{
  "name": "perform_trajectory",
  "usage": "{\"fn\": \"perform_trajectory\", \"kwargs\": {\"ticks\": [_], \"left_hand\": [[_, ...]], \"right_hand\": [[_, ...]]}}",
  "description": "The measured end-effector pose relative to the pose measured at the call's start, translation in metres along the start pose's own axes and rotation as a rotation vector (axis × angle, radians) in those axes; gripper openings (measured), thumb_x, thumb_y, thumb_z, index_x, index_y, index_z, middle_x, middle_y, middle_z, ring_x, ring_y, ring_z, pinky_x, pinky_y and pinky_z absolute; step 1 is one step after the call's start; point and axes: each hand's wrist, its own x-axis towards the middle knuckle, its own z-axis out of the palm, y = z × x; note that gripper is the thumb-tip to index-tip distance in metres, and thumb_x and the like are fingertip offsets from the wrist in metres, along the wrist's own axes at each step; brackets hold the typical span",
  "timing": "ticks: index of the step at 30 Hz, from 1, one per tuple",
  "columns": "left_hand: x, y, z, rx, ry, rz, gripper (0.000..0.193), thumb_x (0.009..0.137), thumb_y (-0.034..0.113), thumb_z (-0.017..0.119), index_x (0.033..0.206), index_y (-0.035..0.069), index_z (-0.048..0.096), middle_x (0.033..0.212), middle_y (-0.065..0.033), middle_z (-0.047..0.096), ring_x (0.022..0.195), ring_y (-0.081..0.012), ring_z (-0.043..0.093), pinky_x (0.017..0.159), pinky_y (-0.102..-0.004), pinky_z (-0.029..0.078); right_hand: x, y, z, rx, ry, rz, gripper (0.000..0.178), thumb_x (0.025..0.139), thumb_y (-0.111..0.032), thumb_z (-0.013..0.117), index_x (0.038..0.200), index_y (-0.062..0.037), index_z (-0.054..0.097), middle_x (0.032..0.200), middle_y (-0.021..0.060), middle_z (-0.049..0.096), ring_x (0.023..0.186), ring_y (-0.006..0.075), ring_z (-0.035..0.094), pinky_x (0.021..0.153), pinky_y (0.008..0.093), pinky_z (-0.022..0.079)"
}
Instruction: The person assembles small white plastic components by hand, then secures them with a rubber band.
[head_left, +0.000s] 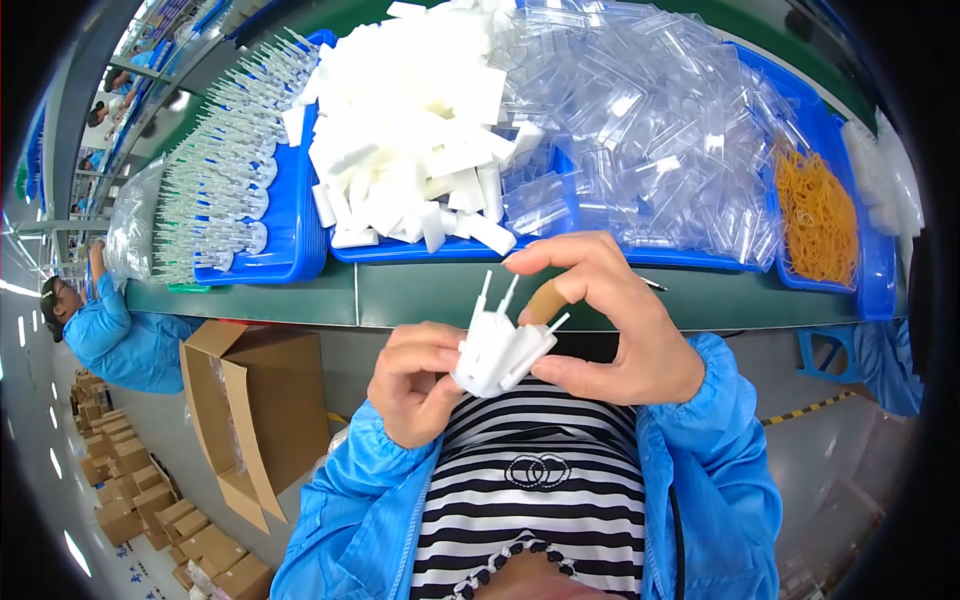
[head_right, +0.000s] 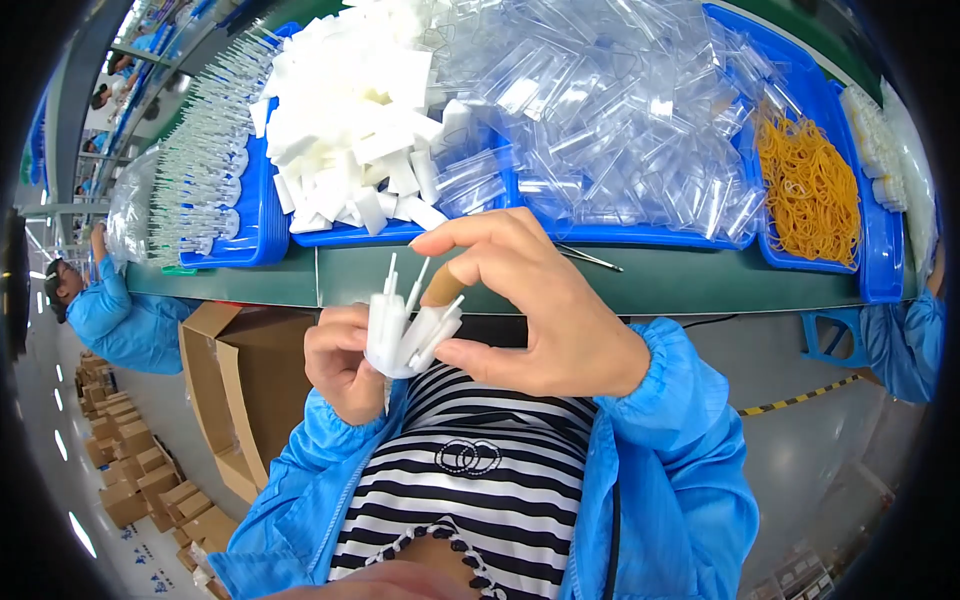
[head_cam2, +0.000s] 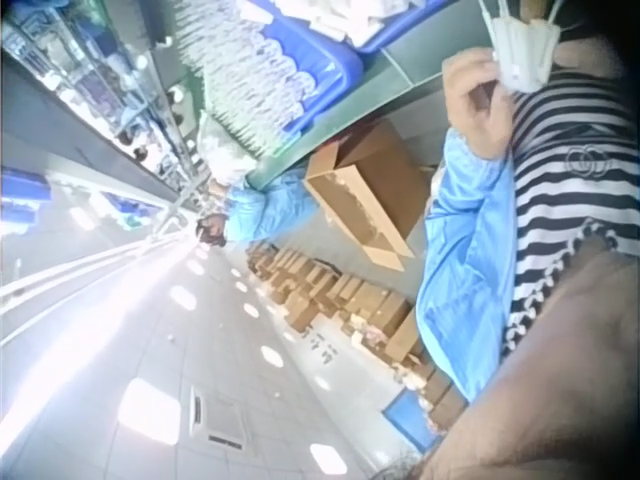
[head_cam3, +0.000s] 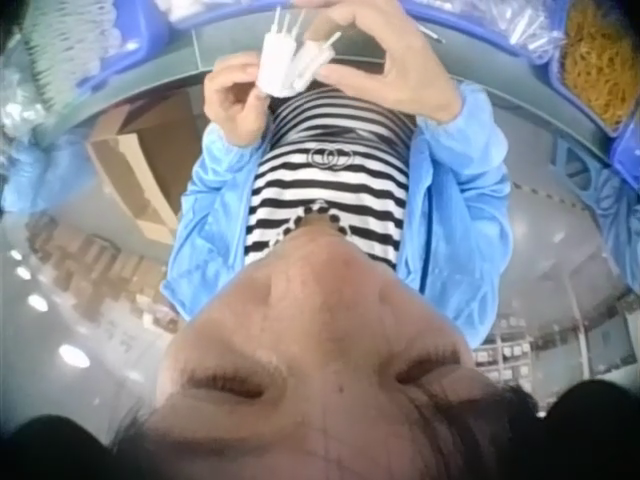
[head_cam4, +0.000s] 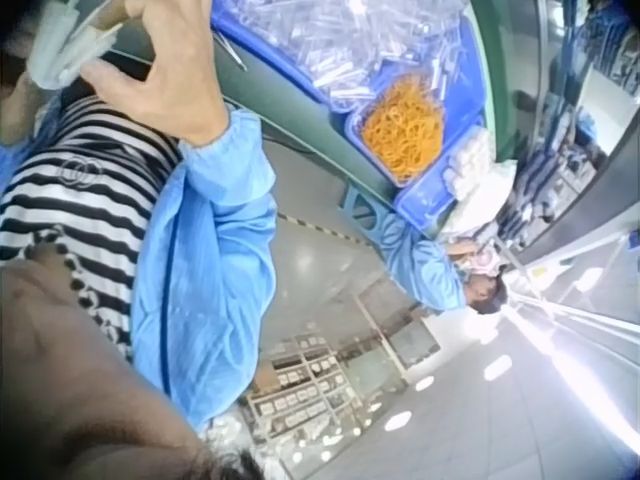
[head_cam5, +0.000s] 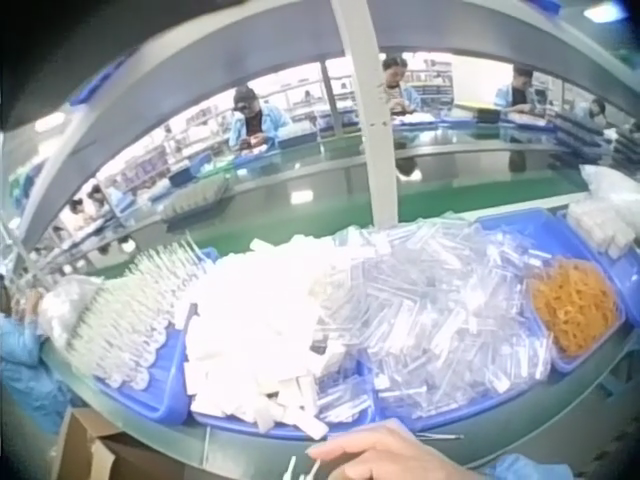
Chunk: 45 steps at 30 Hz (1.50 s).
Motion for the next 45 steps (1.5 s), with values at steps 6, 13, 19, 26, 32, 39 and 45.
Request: {"fn": "perform_trajectory", "kwargs": {"ticks": [6, 13, 19, 26, 32, 39, 45], "left_hand": [[-0.002, -0.004, 0.004, -0.068, 0.116, -0.132, 0.028, 0.089, -0.003, 0.067, 0.113, 0.000, 0.053, 0.109, -0.0176, 0.059, 0.101, -0.0224, 0.061, 0.091, -0.0352, 0.052], [-0.002, 0.002, 0.009, 0.127, 0.094, -0.024, 0.026, 0.083, -0.004, 0.071, 0.107, 0.002, 0.061, 0.106, -0.0162, 0.063, 0.097, -0.0254, 0.062, 0.087, -0.0345, 0.051], [0.000, 0.005, 0.004, 0.186, 0.014, 0.149, 0.040, 0.075, -0.007, 0.075, 0.112, 0.005, 0.064, 0.103, -0.0136, 0.066, 0.092, -0.0291, 0.067, 0.080, -0.0368, 0.055], [0.010, -0.006, -0.019, 0.535, -0.014, 0.427, 0.043, 0.069, -0.003, 0.080, 0.110, 0.002, 0.070, 0.099, -0.0105, 0.066, 0.081, -0.0261, 0.067, 0.070, -0.0339, 0.055], [0.012, -0.014, -0.033, 0.621, -0.120, 0.471, 0.036, 0.077, 0.005, 0.066, 0.112, -0.004, 0.069, 0.099, -0.0130, 0.067, 0.082, -0.0263, 0.066, 0.069, -0.0343, 0.053], [0.010, -0.021, -0.029, 0.670, -0.076, 0.487, 0.037, 0.078, 0.005, 0.065, 0.115, -0.001, 0.069, 0.102, -0.0117, 0.067, 0.086, -0.0238, 0.066, 0.072, -0.0327, 0.054], [0.016, -0.031, -0.034, 0.648, -0.086, 0.521, 0.028, 0.082, 0.005, 0.067, 0.109, 0.000, 0.073, 0.102, -0.0121, 0.068, 0.084, -0.0236, 0.068, 0.069, -0.0319, 0.053]], "right_hand": [[0.000, 0.003, 0.002, -0.026, 0.069, -0.025, 0.030, 0.074, -0.012, 0.083, 0.100, -0.0072, 0.068, 0.116, 0.0055, 0.065, 0.117, 0.0293, 0.052, 0.098, 0.0406, 0.041], [-0.008, 0.002, 0.007, 0.026, 0.062, -0.008, 0.023, 0.073, -0.008, 0.084, 0.092, -0.0085, 0.071, 0.097, 0.0017, 0.070, 0.117, 0.0274, 0.057, 0.102, 0.0472, 0.042], [-0.008, -0.002, 0.010, 0.080, 0.043, 0.015, 0.031, 0.072, -0.006, 0.084, 0.099, -0.0068, 0.069, 0.100, 0.0041, 0.070, 0.114, 0.0290, 0.059, 0.099, 0.0441, 0.044], [0.044, -0.007, 0.014, -0.449, 0.330, -0.058, 0.038, 0.072, 0.000, 0.078, 0.107, -0.0036, 0.066, 0.110, 0.0096, 0.066, 0.095, 0.0290, 0.058, 0.084, 0.0377, 0.045], [0.095, 0.011, 0.024, -0.899, 0.268, -0.229, 0.039, 0.072, 0.000, 0.075, 0.110, -0.0066, 0.067, 0.110, 0.0040, 0.064, 0.094, 0.0265, 0.056, 0.079, 0.0388, 0.043], [0.101, 0.012, 0.033, -0.989, 0.220, -0.151, 0.038, 0.073, 0.000, 0.074, 0.110, -0.0076, 0.068, 0.109, 0.0029, 0.061, 0.094, 0.0259, 0.055, 0.082, 0.0387, 0.041], [0.102, 0.017, 0.028, -0.943, 0.279, -0.168, 0.037, 0.073, 0.007, 0.071, 0.107, -0.0053, 0.068, 0.109, 0.0067, 0.061, 0.096, 0.0278, 0.056, 0.083, 0.0395, 0.042]]}}
